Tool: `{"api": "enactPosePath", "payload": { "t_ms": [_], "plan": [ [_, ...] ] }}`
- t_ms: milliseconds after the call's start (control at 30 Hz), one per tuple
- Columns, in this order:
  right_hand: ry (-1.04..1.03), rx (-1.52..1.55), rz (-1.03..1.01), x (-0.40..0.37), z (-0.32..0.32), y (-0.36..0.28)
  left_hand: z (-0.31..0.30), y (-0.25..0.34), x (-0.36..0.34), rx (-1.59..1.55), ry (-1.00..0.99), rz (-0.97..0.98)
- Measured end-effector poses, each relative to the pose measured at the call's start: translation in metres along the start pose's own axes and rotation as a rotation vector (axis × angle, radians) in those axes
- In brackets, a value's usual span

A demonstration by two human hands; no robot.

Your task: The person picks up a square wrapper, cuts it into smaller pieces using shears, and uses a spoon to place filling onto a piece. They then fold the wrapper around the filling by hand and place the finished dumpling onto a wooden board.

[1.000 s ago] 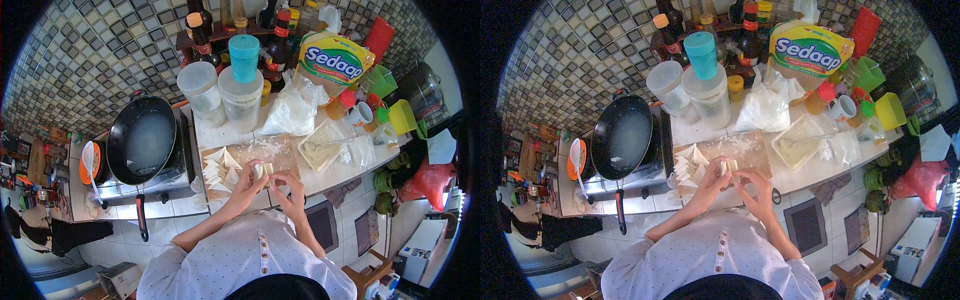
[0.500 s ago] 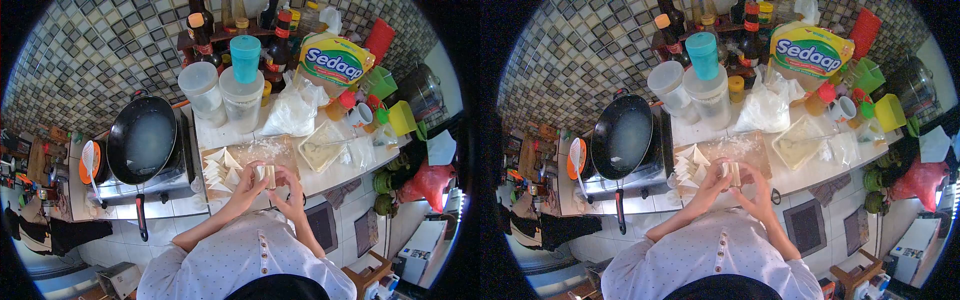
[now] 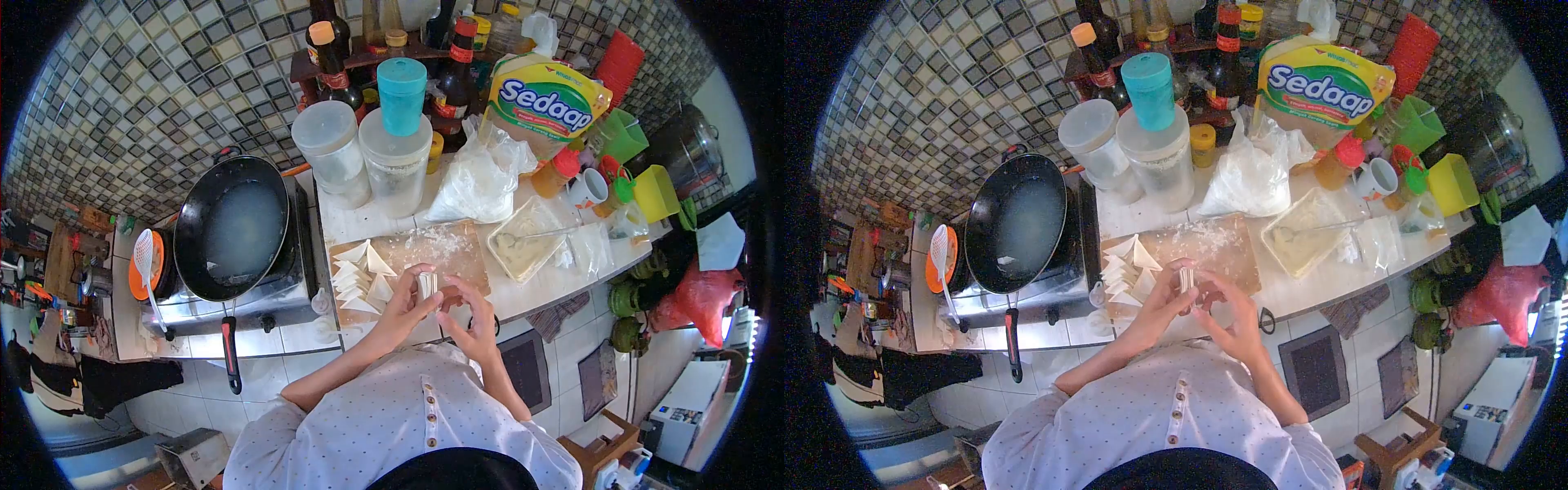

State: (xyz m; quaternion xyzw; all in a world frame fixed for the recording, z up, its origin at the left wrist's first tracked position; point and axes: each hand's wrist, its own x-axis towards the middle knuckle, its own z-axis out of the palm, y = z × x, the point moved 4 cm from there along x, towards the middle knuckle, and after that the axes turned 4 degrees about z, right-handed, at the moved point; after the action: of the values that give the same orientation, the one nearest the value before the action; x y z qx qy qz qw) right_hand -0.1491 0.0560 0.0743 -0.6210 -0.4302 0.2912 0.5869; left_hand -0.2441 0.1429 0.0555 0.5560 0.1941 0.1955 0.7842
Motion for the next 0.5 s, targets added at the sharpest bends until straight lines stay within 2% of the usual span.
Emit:
{"api": "enactPosePath", "payload": {
  "t_ms": [100, 500],
  "plan": [
    [0.007, -0.014, 0.006, 0.000, 0.001, -0.001, 0.002, 0.003, -0.001, -0.100, -0.012, -0.053],
    [0.030, 0.008, 0.022, 0.001, -0.001, 0.002, -0.004, -0.007, -0.002, -0.083, -0.011, -0.106]
  ]
}}
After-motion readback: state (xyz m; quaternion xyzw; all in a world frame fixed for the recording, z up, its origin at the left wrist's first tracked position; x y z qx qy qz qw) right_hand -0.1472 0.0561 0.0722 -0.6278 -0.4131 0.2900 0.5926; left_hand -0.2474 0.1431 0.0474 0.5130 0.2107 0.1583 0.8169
